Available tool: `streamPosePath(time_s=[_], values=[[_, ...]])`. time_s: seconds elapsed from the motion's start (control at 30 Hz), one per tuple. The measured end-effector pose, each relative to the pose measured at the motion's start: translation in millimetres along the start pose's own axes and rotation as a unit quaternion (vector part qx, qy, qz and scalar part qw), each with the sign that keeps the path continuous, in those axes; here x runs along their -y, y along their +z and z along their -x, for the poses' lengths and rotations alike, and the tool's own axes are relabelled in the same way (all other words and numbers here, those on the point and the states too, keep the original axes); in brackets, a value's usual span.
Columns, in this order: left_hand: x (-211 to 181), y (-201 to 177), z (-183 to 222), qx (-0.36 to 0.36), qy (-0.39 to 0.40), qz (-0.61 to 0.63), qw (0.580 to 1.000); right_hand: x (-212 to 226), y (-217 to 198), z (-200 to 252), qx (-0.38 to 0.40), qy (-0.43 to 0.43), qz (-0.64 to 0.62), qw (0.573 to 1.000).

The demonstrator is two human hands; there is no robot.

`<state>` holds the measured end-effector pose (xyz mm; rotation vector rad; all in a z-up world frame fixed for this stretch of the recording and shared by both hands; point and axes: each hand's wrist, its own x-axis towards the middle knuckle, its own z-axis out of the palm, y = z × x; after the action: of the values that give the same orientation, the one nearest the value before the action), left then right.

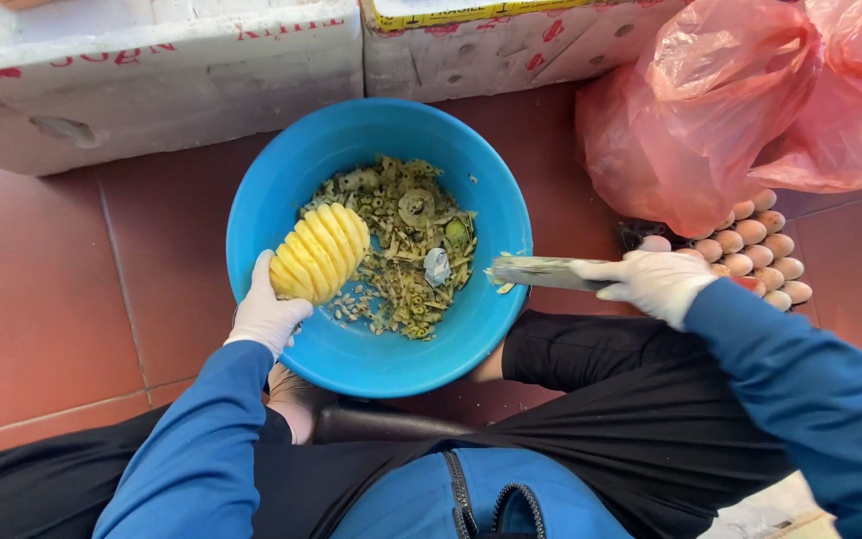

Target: A person uses a knife to carve out the eyes of a peeled pineapple in a spiral pattern and then slices the fruit into a bowl.

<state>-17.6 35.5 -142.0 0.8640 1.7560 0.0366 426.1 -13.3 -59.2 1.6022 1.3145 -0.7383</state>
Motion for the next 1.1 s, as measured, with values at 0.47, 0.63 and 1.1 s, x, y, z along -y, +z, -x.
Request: streamPosePath(time_s=[0.47,0.63,1.1], values=[[-10.2,23.4,10.3,0.030,0.082,0.002,0.996,-36.7,45.9,8.7,-0.352,-0.030,0.156,0.923],[-19.4,31.0,32.4,0.056,0.120,0.104,0.986,53.1,57.3,12.4,-0.255,-0.042,0.123,0.958],[-39.3,11.2,101.7,0.231,0.185,0.503,0.812,150.9,83.6,-26.1,-0.051,-0.009,-0.609,0.792]])
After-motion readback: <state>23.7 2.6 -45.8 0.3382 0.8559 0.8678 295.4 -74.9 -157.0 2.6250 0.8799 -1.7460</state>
